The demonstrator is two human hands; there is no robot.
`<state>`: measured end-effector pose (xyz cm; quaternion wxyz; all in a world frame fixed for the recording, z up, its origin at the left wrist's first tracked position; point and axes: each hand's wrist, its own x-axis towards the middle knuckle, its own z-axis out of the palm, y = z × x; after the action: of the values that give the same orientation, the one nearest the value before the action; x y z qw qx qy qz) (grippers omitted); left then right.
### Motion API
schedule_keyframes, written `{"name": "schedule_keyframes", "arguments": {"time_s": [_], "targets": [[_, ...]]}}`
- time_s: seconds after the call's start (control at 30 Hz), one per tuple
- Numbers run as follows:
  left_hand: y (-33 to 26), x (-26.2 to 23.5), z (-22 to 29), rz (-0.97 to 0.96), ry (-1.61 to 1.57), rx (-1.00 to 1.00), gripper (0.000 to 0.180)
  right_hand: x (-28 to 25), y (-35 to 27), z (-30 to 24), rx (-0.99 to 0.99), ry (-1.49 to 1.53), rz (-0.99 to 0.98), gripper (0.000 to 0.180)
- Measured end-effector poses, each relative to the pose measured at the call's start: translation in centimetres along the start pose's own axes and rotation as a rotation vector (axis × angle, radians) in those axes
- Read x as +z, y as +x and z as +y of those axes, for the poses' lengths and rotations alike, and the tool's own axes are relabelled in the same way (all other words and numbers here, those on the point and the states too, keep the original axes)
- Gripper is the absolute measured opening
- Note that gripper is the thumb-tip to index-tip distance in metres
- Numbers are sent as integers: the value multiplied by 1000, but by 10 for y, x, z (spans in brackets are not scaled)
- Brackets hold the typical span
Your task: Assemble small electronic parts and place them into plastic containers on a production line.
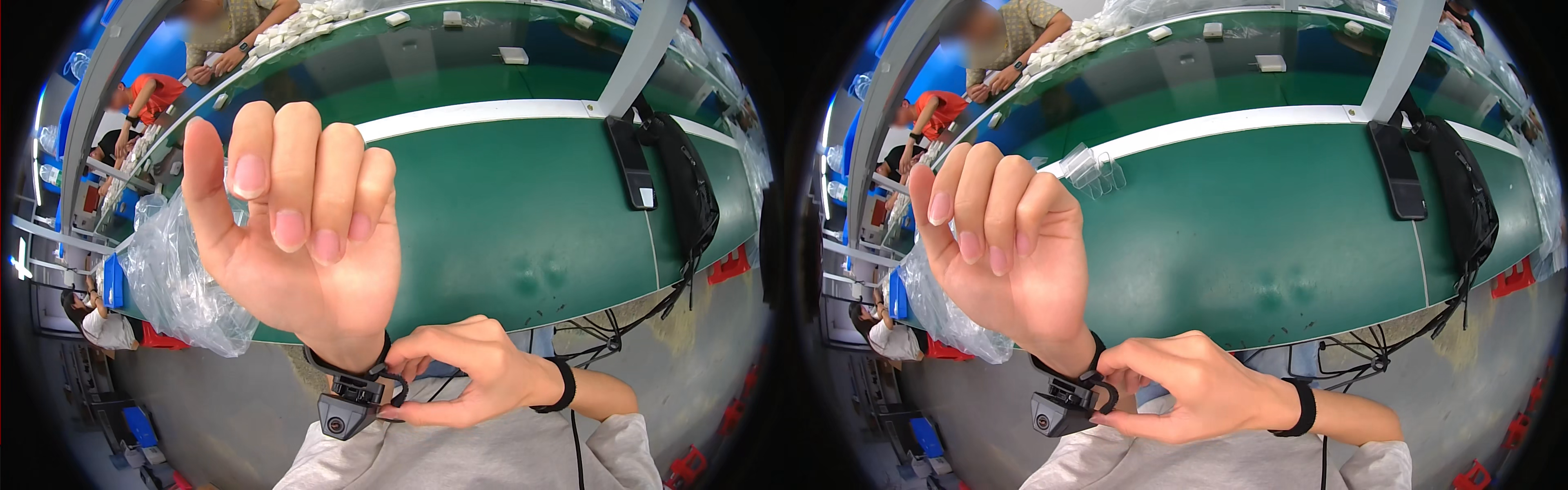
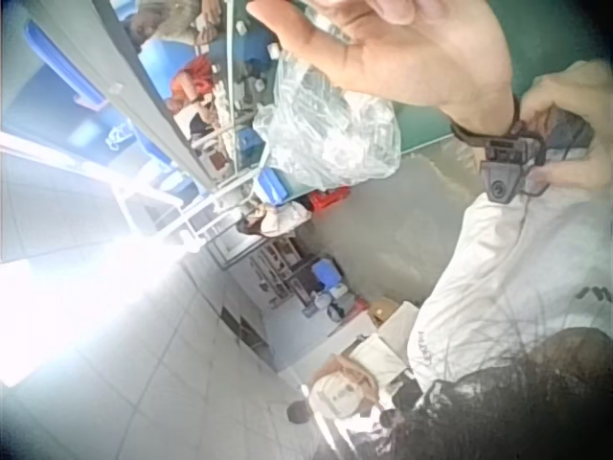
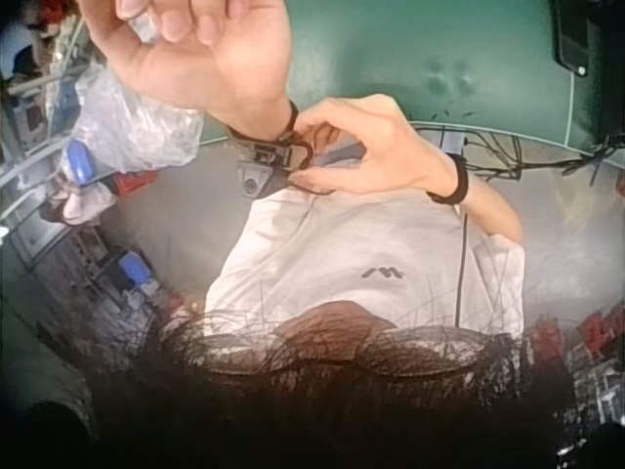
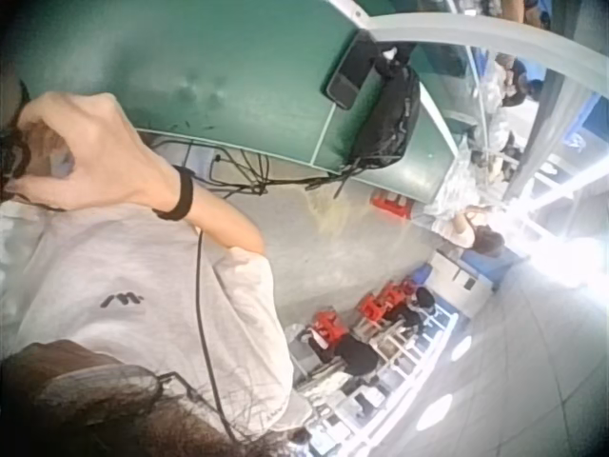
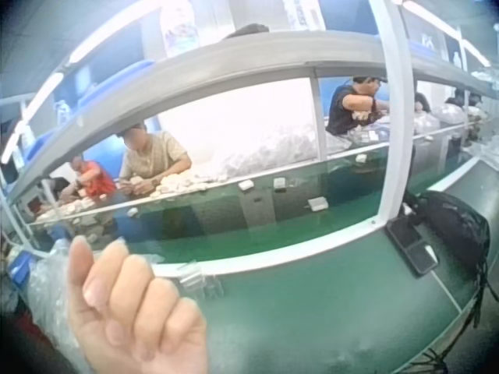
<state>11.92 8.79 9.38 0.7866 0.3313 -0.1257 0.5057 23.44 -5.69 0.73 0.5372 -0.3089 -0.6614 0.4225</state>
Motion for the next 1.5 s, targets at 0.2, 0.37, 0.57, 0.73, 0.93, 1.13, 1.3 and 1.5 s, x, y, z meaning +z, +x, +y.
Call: {"name": "schedule_keyframes", "arguments": {"time_s": [0.2,0.37,0.57,0.73,0.93,1.13,1.3,1.5], "targets": [[-1,-1,2,5,-34,-10,39,-7,6,-4,-30,93,-5,43],[0,1,-4,29,-214,-81,38,-4,0,10,-132,-39,19,36],[0,-7,-13,38,-227,-104,38,-6,8,-3,-78,-177,30,21],[-1,-14,-23,31,-273,-220,41,-19,15,-5,-122,-310,-56,17],[2,-31,-30,-80,-412,-497,45,-19,16,-2,-79,-241,-56,24],[1,-32,-33,-90,-478,-553,45,-21,14,4,-22,-62,-62,22],[2,-36,-33,-62,-416,-538,45,-21,12,4,-130,-169,-31,26],[2,-39,-37,-15,-409,-538,45,-9,5,6,-121,-156,-14,27]]}}
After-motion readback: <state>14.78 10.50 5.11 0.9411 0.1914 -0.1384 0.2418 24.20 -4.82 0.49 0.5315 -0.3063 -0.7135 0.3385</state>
